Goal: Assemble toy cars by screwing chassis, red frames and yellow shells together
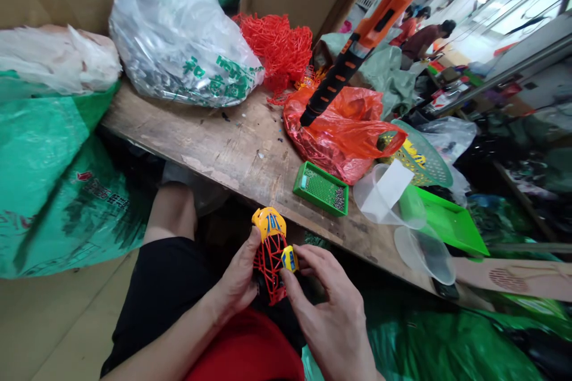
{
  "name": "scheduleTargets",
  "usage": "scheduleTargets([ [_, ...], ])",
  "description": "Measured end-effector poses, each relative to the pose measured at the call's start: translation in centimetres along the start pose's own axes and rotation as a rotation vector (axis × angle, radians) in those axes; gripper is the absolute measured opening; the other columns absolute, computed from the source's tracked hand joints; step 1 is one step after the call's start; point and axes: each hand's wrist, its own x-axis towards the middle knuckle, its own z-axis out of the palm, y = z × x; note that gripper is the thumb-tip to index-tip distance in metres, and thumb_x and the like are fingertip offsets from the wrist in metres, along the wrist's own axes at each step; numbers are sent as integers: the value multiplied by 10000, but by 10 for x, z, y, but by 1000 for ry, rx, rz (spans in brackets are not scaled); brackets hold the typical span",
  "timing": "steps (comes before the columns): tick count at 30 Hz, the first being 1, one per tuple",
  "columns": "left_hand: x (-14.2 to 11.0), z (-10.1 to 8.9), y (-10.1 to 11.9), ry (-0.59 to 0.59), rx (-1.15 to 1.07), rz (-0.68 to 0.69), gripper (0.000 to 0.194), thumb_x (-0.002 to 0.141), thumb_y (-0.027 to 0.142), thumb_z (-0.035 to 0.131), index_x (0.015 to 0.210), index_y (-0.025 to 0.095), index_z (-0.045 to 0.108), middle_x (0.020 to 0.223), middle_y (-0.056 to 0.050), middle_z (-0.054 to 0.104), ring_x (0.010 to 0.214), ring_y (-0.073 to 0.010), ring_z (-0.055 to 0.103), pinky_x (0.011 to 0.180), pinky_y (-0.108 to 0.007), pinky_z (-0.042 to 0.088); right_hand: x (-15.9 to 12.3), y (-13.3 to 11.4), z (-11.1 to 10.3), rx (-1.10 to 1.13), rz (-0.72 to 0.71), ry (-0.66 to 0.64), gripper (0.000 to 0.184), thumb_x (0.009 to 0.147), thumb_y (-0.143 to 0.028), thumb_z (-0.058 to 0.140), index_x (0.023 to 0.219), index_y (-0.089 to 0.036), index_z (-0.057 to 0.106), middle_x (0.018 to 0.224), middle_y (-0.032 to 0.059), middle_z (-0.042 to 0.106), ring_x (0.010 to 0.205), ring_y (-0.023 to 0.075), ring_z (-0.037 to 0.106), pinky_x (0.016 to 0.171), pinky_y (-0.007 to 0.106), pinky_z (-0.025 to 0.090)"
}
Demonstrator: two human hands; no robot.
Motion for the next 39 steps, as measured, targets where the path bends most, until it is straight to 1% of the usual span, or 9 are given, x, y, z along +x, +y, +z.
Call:
scheduleTargets([
  [6,-2,2,-1,-34,-26,-16,709,598,654,872,1036,112,745,857,-112,801,780,-258,755,691,-319,622,-1,-5,12,-29,-39,12,231,887,-167,668,1111,-170,724,1049,107,711,869,185,728,762,281,643],
  [11,-3,4,1,-27,-35,-19,680,576,655,882,966,115,747,814,-102,794,769,-259,754,709,-326,628,-3,-4,16,-49,-51,16,230,897,-170,659,1121,-170,711,1073,114,698,895,196,723,775,302,643],
  [14,-3,2,0,-12,-25,-10,689,581,659,877,976,109,750,812,-101,794,739,-239,746,692,-307,626,-5,-4,16,-49,-44,-7,223,903,-175,657,1120,-172,712,1079,116,690,906,199,715,769,307,640],
  [17,-2,0,-2,3,-25,-5,686,607,651,870,1011,109,751,849,-105,798,762,-231,747,708,-295,622,-6,-4,16,-33,-27,-25,213,905,-178,655,1109,-174,717,1074,113,689,908,198,712,767,306,638],
  [25,-3,0,-1,-2,-34,-37,697,610,682,849,1011,123,731,885,-114,796,781,-257,752,705,-333,624,0,-4,16,3,6,0,193,873,-178,688,1061,-190,734,1026,88,711,817,177,715,719,288,640],
  [28,-3,0,-2,9,-34,-26,682,639,669,841,1035,126,724,885,-110,794,771,-247,749,707,-332,622,2,-4,15,6,18,-9,193,865,-174,694,1051,-195,740,1010,80,712,794,173,711,708,290,642],
  [31,-4,0,-3,10,-30,-11,670,672,664,824,1049,119,722,884,-114,792,811,-254,752,730,-331,619,2,-4,15,-3,25,-11,196,863,-172,697,1053,-191,740,1004,81,710,784,172,708,697,290,640],
  [36,-5,2,-2,12,-18,-14,679,642,670,839,1009,108,734,873,-128,794,877,-297,754,783,-367,622,-1,-5,15,-30,0,1,207,893,-180,674,1093,-177,728,1031,96,701,844,181,708,726,289,634],
  [39,-6,4,-1,21,-21,-14,657,658,664,833,999,110,740,900,-127,799,875,-289,754,814,-370,622,-3,-6,15,-31,-8,-2,210,897,-180,678,1102,-182,727,1038,96,696,861,182,709,742,286,631],
])
